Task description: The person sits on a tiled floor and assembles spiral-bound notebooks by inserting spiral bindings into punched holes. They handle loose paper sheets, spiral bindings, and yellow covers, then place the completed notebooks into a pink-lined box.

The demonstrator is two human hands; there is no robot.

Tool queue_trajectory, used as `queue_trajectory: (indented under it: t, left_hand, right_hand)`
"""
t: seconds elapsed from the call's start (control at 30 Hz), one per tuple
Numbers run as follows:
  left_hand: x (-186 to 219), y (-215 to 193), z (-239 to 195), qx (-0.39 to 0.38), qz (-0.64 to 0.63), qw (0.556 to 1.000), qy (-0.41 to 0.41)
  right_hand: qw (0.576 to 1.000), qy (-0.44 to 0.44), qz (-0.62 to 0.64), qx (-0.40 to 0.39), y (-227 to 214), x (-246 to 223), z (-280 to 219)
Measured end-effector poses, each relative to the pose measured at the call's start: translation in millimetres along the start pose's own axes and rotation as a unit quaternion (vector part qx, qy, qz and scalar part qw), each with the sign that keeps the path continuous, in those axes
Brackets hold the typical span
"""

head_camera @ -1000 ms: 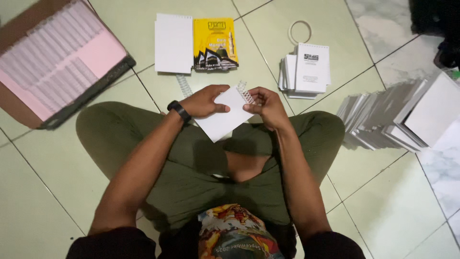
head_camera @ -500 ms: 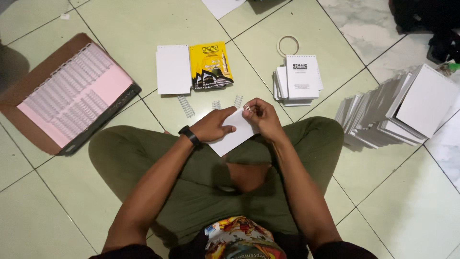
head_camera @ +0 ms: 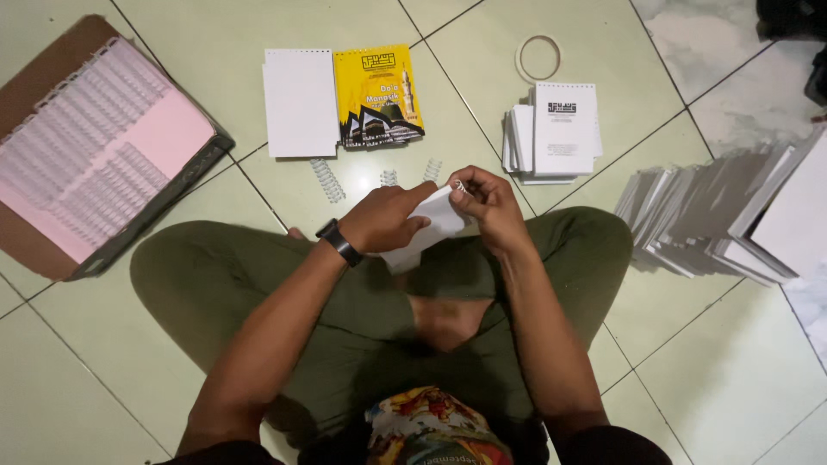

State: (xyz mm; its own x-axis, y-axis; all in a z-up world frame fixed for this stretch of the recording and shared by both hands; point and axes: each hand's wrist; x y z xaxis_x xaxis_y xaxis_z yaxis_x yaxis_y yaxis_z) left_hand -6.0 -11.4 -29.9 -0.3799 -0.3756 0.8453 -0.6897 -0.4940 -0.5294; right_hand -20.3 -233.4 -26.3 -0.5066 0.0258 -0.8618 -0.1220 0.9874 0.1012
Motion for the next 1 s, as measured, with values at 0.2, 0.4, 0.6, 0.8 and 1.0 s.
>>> queue_trajectory:
  t: [0.2, 0.4, 0.6, 0.8, 1.0]
  left_hand:
    - [-16, 2, 6, 0.050, 0.063, 0.995, 0.065]
    - [10, -22, -2, 0.071, 0.036, 0.993, 0.082]
    - [-8, -1, 6, 0.067, 0.084, 0.991, 0.083]
    - [-21, 1, -2, 0.057, 0.081, 0.993, 0.067]
    - [-37, 12, 7, 0.049, -0.034, 0.996, 0.058]
  right_hand:
    - [0.997, -0.054, -0.030, 0.047, 11, -5, 3]
    - [0.995, -0.064, -0.075, 0.012, -1, 0, 9]
    - [0.980, -0.179, -0.077, 0.045, 2, 13, 17]
    - [0.992, -0.101, -0.074, -0.018, 1, 13, 11]
    - [0.981, -0.153, -0.113, 0.030, -1, 18, 14]
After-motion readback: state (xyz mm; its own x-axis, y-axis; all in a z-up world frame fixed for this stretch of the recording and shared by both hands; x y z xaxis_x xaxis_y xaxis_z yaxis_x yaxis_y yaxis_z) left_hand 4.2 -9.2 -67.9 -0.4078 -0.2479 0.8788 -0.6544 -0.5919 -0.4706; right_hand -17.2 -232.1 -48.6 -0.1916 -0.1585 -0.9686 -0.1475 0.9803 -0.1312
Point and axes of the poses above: each hand's wrist, its own z-axis towards the middle knuckle, its own y-axis out of the palm, x = y × z, and after that the axes turned 14 degrees about y, right-handed
